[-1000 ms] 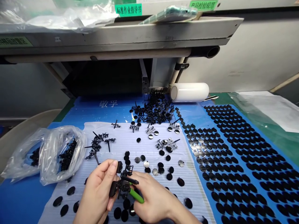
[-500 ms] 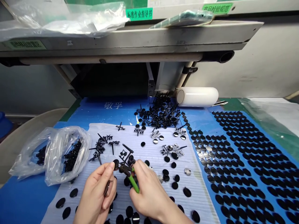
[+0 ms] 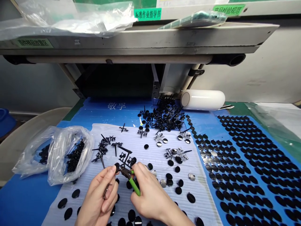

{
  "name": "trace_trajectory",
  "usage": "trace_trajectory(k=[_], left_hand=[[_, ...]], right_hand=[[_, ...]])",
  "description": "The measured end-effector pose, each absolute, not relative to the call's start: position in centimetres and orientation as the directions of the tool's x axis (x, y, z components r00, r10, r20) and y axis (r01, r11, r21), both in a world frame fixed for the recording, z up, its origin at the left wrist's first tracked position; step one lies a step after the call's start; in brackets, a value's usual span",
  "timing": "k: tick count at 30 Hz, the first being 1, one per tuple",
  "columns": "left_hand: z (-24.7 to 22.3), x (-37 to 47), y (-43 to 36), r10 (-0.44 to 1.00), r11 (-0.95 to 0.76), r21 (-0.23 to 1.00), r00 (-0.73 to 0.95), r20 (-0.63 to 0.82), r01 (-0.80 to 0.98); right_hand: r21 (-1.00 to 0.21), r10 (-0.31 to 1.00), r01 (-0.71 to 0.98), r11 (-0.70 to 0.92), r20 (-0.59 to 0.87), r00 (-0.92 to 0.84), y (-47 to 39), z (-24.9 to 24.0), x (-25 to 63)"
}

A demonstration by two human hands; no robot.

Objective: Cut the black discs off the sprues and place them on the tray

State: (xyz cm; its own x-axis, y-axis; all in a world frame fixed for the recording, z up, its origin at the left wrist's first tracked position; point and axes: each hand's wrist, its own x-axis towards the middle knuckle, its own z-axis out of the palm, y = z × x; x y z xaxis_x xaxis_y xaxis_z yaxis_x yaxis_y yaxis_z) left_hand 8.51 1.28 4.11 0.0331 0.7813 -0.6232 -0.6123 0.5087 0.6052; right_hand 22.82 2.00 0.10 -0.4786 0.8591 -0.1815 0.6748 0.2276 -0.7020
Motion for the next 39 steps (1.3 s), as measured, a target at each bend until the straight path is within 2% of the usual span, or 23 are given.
trace_trajectory(k=[7,17,25,29,33,36,39], left_hand=[[3.6,8.3,1.6,0.780,0.518,0.613,0.034,-0.625,-0.596],[2.6,7.5,2.2,0.750,0.537,0.556,0.058,-0.659,-0.634],[0.5,5.0,2.9,0.778,0.510,0.730,-0.117,-0.617,-0.456],[-0.2,4.1,3.4,0.827,0.490,0.847,-0.198,-0.527,-0.207],[-0.9,4.8,4.9,0.920,0.389,0.893,-0.148,-0.363,0.226],[-1.6,5.9,6.4,0.969,0.229,0.809,-0.052,-0.240,0.542],[-2.4,7.0,7.5,0.980,0.089,0.636,0.045,-0.192,0.766]], right_hand=[[-0.736,0.834,0.644,0.206,-0.212,-0.509,3.0,0.5,22.6],[-0.723,0.794,0.658,0.209,-0.268,-0.546,4.2,0.4,22.2],[-0.681,0.719,0.684,0.260,-0.336,-0.609,6.8,-0.3,19.4],[-0.700,0.707,0.684,0.205,-0.378,-0.598,9.2,0.2,18.8],[-0.724,0.733,0.681,0.114,-0.401,-0.550,11.2,1.2,20.9],[-0.734,0.781,0.677,0.048,-0.395,-0.484,11.1,1.8,23.9],[-0.740,0.830,0.673,-0.009,-0.381,-0.408,9.6,2.1,27.3]])
